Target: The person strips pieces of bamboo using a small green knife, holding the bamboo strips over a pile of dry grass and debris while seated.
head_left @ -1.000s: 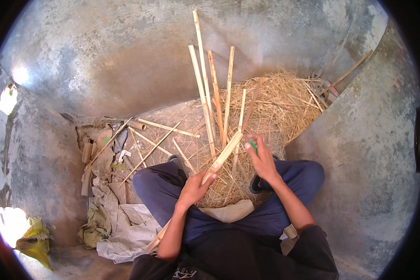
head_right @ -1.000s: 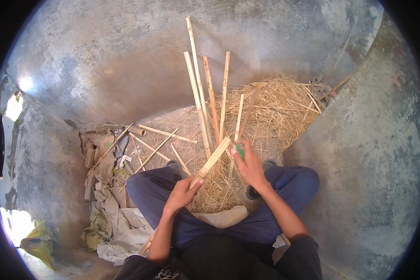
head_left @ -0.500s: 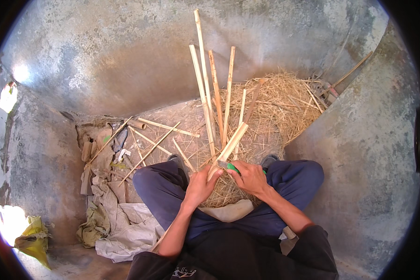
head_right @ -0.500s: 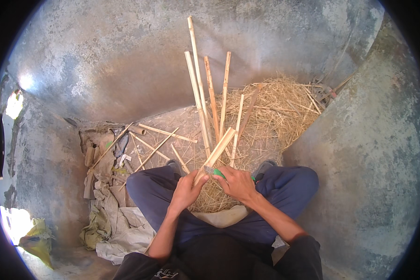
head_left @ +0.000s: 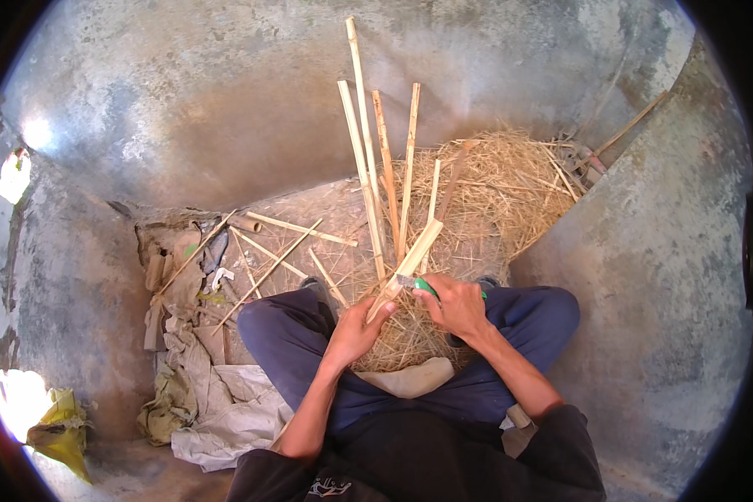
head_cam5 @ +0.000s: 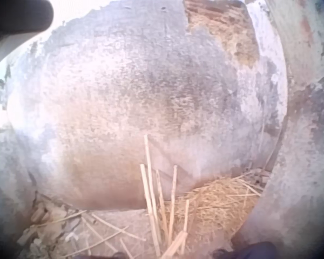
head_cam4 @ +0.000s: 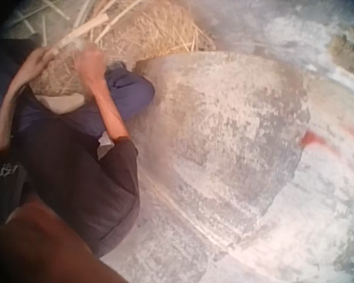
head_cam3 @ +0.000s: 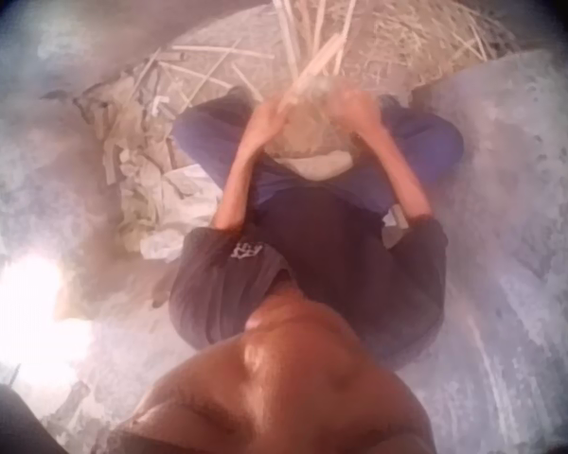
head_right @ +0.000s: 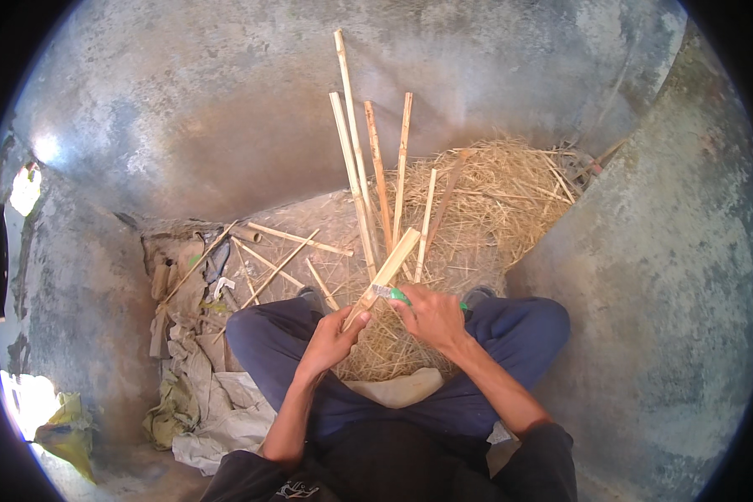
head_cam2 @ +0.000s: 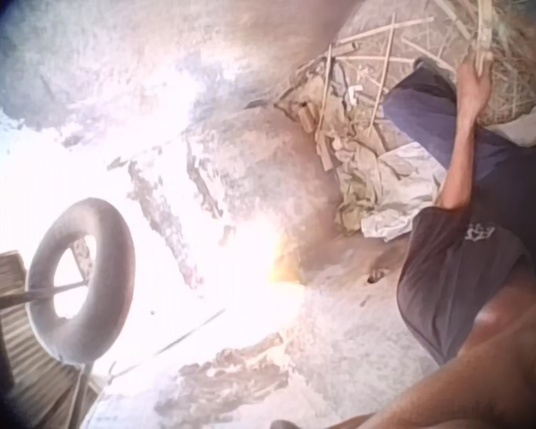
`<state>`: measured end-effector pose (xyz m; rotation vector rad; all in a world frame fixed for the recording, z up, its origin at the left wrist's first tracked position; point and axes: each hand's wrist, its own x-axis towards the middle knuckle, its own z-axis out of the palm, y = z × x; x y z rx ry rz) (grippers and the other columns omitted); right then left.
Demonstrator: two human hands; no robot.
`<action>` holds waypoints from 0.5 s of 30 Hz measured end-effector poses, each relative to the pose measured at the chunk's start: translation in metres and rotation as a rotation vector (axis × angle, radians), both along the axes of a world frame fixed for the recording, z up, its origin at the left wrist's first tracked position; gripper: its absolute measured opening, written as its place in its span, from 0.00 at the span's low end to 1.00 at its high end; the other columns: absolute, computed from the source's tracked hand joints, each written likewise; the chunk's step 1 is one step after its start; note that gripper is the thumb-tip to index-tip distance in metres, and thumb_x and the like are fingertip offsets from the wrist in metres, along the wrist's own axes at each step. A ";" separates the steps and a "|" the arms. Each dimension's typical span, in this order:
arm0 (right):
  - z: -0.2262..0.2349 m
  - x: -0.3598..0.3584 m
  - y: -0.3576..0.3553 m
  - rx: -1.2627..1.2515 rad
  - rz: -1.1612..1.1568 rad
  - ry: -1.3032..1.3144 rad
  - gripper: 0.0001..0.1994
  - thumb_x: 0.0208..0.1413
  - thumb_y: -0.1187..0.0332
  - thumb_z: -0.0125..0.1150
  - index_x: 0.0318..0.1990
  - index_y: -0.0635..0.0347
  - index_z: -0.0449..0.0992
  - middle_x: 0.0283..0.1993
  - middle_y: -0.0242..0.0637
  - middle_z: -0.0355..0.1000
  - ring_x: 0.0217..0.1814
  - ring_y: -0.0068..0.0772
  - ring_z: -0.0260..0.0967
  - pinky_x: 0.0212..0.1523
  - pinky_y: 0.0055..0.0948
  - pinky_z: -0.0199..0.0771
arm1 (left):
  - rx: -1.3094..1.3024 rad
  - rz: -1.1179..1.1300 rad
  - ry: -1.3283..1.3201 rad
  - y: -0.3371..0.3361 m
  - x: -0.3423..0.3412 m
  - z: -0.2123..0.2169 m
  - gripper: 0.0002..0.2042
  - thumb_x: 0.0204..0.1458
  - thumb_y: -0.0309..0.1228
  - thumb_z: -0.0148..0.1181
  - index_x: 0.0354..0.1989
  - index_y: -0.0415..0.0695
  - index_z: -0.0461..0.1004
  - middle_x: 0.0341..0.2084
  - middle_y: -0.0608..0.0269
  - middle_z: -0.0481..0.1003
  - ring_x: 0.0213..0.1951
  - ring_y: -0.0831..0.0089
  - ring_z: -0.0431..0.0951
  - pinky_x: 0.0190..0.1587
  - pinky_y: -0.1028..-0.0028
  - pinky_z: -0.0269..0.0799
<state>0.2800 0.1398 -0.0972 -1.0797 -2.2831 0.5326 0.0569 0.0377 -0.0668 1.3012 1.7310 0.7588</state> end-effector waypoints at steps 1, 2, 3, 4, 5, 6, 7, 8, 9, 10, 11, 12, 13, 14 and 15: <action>-0.002 0.002 0.003 0.019 -0.016 -0.007 0.15 0.70 0.56 0.64 0.49 0.58 0.84 0.37 0.45 0.83 0.33 0.54 0.82 0.30 0.48 0.79 | -0.035 -0.017 0.010 -0.003 -0.003 -0.001 0.25 0.72 0.50 0.60 0.50 0.35 0.81 0.30 0.39 0.80 0.35 0.49 0.83 0.44 0.54 0.76; 0.001 0.008 0.013 0.011 -0.044 -0.020 0.15 0.70 0.56 0.64 0.49 0.58 0.84 0.37 0.46 0.83 0.33 0.54 0.82 0.30 0.48 0.79 | -0.070 -0.034 0.021 -0.006 -0.008 -0.003 0.25 0.72 0.50 0.60 0.50 0.35 0.81 0.29 0.39 0.80 0.34 0.49 0.83 0.43 0.54 0.75; 0.008 0.018 0.028 0.005 -0.074 -0.039 0.15 0.70 0.56 0.64 0.48 0.58 0.84 0.37 0.47 0.83 0.33 0.54 0.82 0.30 0.48 0.79 | -0.104 -0.053 0.028 -0.007 -0.012 -0.005 0.25 0.72 0.51 0.60 0.50 0.35 0.81 0.29 0.39 0.80 0.34 0.49 0.83 0.43 0.53 0.75; 0.016 0.024 0.039 -0.001 -0.105 -0.057 0.15 0.70 0.56 0.64 0.48 0.58 0.84 0.36 0.47 0.83 0.33 0.54 0.82 0.31 0.49 0.79 | -0.085 -0.053 0.046 -0.007 -0.015 -0.005 0.25 0.72 0.50 0.60 0.49 0.35 0.81 0.28 0.40 0.79 0.33 0.50 0.82 0.42 0.53 0.75; 0.024 0.022 0.042 0.005 -0.090 -0.105 0.14 0.69 0.56 0.64 0.46 0.58 0.84 0.36 0.48 0.83 0.32 0.54 0.83 0.31 0.49 0.79 | -0.075 -0.052 0.067 -0.007 -0.019 -0.005 0.25 0.72 0.50 0.59 0.49 0.34 0.81 0.27 0.40 0.79 0.32 0.50 0.82 0.41 0.53 0.75; 0.025 0.019 0.049 0.031 -0.085 -0.099 0.14 0.69 0.56 0.64 0.45 0.57 0.84 0.35 0.48 0.83 0.32 0.54 0.83 0.31 0.49 0.79 | -0.063 -0.056 0.085 -0.008 -0.021 -0.004 0.25 0.72 0.50 0.59 0.48 0.34 0.81 0.27 0.41 0.78 0.31 0.50 0.81 0.41 0.53 0.74; 0.023 0.016 0.057 0.057 -0.080 -0.093 0.14 0.69 0.56 0.64 0.45 0.57 0.84 0.35 0.48 0.83 0.32 0.53 0.83 0.31 0.50 0.79 | -0.033 -0.059 0.128 -0.004 -0.024 -0.002 0.25 0.72 0.50 0.59 0.47 0.34 0.81 0.26 0.41 0.78 0.30 0.50 0.80 0.40 0.53 0.74; 0.022 0.015 0.063 0.091 -0.071 -0.088 0.13 0.69 0.56 0.64 0.44 0.57 0.84 0.35 0.47 0.83 0.32 0.53 0.83 0.31 0.50 0.79 | 0.005 -0.057 0.170 0.005 -0.026 0.004 0.25 0.72 0.50 0.59 0.47 0.34 0.81 0.26 0.41 0.78 0.30 0.50 0.80 0.40 0.53 0.74; 0.018 0.013 0.066 0.074 -0.068 -0.087 0.14 0.69 0.56 0.64 0.44 0.57 0.84 0.35 0.47 0.83 0.31 0.53 0.83 0.31 0.50 0.79 | 0.043 -0.054 0.213 0.009 -0.028 0.008 0.25 0.72 0.50 0.59 0.46 0.34 0.81 0.26 0.41 0.77 0.29 0.50 0.79 0.39 0.53 0.74; 0.013 0.011 0.069 0.058 -0.064 -0.087 0.14 0.69 0.56 0.64 0.45 0.57 0.84 0.35 0.47 0.84 0.31 0.54 0.82 0.31 0.51 0.79 | 0.048 -0.050 0.190 0.009 -0.030 0.004 0.26 0.72 0.51 0.59 0.45 0.34 0.80 0.25 0.44 0.77 0.28 0.53 0.79 0.38 0.54 0.74; 0.014 0.005 0.076 0.055 -0.052 -0.077 0.15 0.69 0.55 0.64 0.45 0.57 0.85 0.35 0.47 0.84 0.31 0.54 0.82 0.32 0.51 0.79 | 0.066 -0.037 0.176 0.010 -0.036 -0.002 0.26 0.72 0.51 0.59 0.44 0.34 0.80 0.24 0.46 0.76 0.28 0.56 0.78 0.37 0.55 0.74; 0.017 0.000 0.078 0.033 -0.069 -0.097 0.15 0.70 0.55 0.63 0.46 0.57 0.85 0.35 0.48 0.84 0.31 0.54 0.82 0.32 0.51 0.79 | 0.070 -0.027 0.160 0.010 -0.043 -0.007 0.26 0.72 0.52 0.59 0.43 0.34 0.80 0.23 0.49 0.76 0.27 0.59 0.78 0.36 0.56 0.73; 0.021 -0.005 0.080 0.010 -0.083 -0.117 0.15 0.71 0.55 0.62 0.47 0.58 0.85 0.35 0.49 0.84 0.31 0.54 0.82 0.32 0.52 0.79 | -0.013 -0.031 0.085 0.009 -0.052 -0.010 0.26 0.72 0.52 0.59 0.42 0.35 0.80 0.22 0.53 0.75 0.26 0.64 0.77 0.33 0.59 0.72; 0.022 -0.009 0.082 -0.021 -0.098 -0.144 0.16 0.71 0.55 0.61 0.48 0.58 0.86 0.35 0.50 0.83 0.31 0.55 0.82 0.32 0.52 0.79 | -0.104 -0.034 0.003 0.006 -0.062 -0.014 0.26 0.72 0.53 0.59 0.41 0.35 0.80 0.22 0.58 0.74 0.25 0.68 0.76 0.31 0.62 0.72; 0.003 0.004 0.103 -0.085 -0.275 -0.107 0.16 0.72 0.55 0.60 0.49 0.58 0.86 0.35 0.53 0.83 0.33 0.56 0.82 0.34 0.53 0.79 | -0.187 -0.049 -0.083 0.005 -0.068 -0.015 0.26 0.72 0.53 0.59 0.41 0.36 0.79 0.21 0.62 0.73 0.24 0.72 0.75 0.29 0.65 0.71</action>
